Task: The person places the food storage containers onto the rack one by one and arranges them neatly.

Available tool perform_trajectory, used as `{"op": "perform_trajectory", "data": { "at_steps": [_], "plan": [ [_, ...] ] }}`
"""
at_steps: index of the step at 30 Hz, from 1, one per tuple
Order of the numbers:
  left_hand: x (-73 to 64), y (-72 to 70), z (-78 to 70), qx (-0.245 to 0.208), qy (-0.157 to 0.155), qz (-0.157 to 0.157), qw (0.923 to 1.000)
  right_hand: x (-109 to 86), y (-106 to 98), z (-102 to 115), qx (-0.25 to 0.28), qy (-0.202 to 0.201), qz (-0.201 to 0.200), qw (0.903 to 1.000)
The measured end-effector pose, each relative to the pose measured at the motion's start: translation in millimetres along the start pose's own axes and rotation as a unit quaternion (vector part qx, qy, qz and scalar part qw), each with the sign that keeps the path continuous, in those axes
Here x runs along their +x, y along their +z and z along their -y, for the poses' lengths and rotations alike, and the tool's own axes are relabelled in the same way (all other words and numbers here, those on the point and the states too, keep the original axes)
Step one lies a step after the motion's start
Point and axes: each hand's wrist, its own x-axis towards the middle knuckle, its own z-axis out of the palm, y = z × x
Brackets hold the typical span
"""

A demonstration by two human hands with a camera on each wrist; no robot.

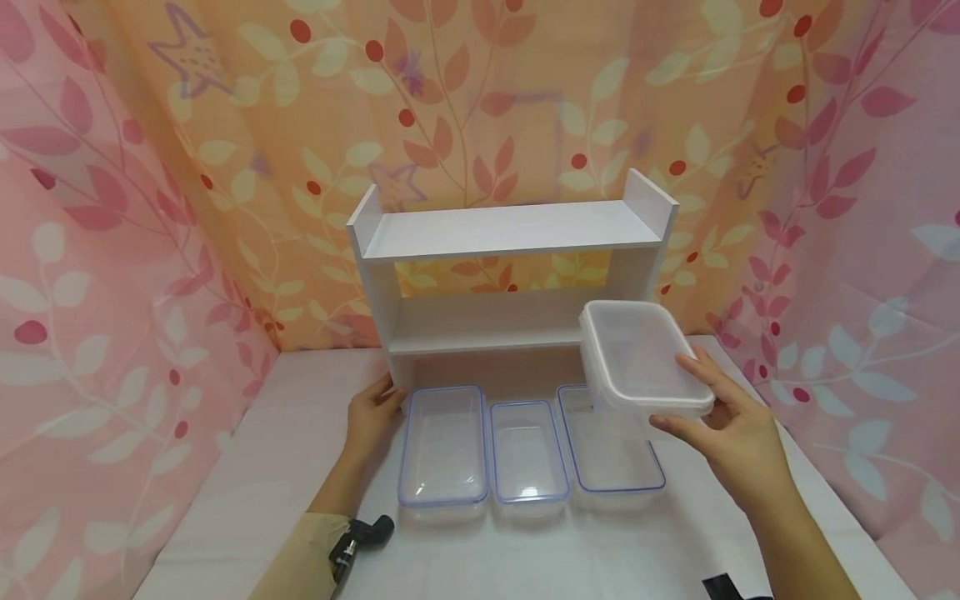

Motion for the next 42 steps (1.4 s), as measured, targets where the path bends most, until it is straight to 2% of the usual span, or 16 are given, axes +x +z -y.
{"op": "perform_trajectory", "data": {
  "at_steps": [6, 11, 16, 21, 28, 29, 35, 36, 42],
  "plan": [
    [-0.6, -1.0, -1.2, 0.003, 0.002, 0.004, 1.0, 7.3, 14, 7, -0.022, -0.013, 0.018, 0.9995],
    [-0.7, -1.4, -0.6, -0.001, 0.003, 0.005, 1.0, 10.6, 27, 13, -0.105, -0.004, 0.02, 0.9943],
    [-0.8, -1.1, 1.1, -0.008, 0.006, 0.005, 0.9999, 14.3, 39, 17, -0.11, -0.02, 0.024, 0.9934],
    [-0.3, -0.3, 2.6, -0.01, 0.006, 0.003, 0.9999, 18.7, 51, 20, -0.127, -0.018, 0.022, 0.9915],
    [0.6, -0.1, 3.5, -0.003, 0.005, 0.003, 1.0, 22.2, 67, 29, -0.109, -0.021, 0.029, 0.9934],
    [-1.7, -0.1, -1.6, 0.0, 0.003, 0.004, 1.0, 22.5, 70, 31, -0.104, -0.021, 0.031, 0.9939],
    [-2.2, -0.5, -2.7, 0.001, 0.0, 0.006, 1.0, 26.4, 82, 37, -0.068, -0.027, 0.044, 0.9964],
    [0.1, -0.4, 2.4, -0.002, 0.0, 0.005, 1.0, 27.2, 84, 38, -0.066, -0.031, 0.047, 0.9963],
    [-0.1, 0.3, 2.7, -0.008, -0.001, 0.002, 1.0, 28.8, 95, 43, -0.087, -0.043, 0.048, 0.9942]
  ]
}}
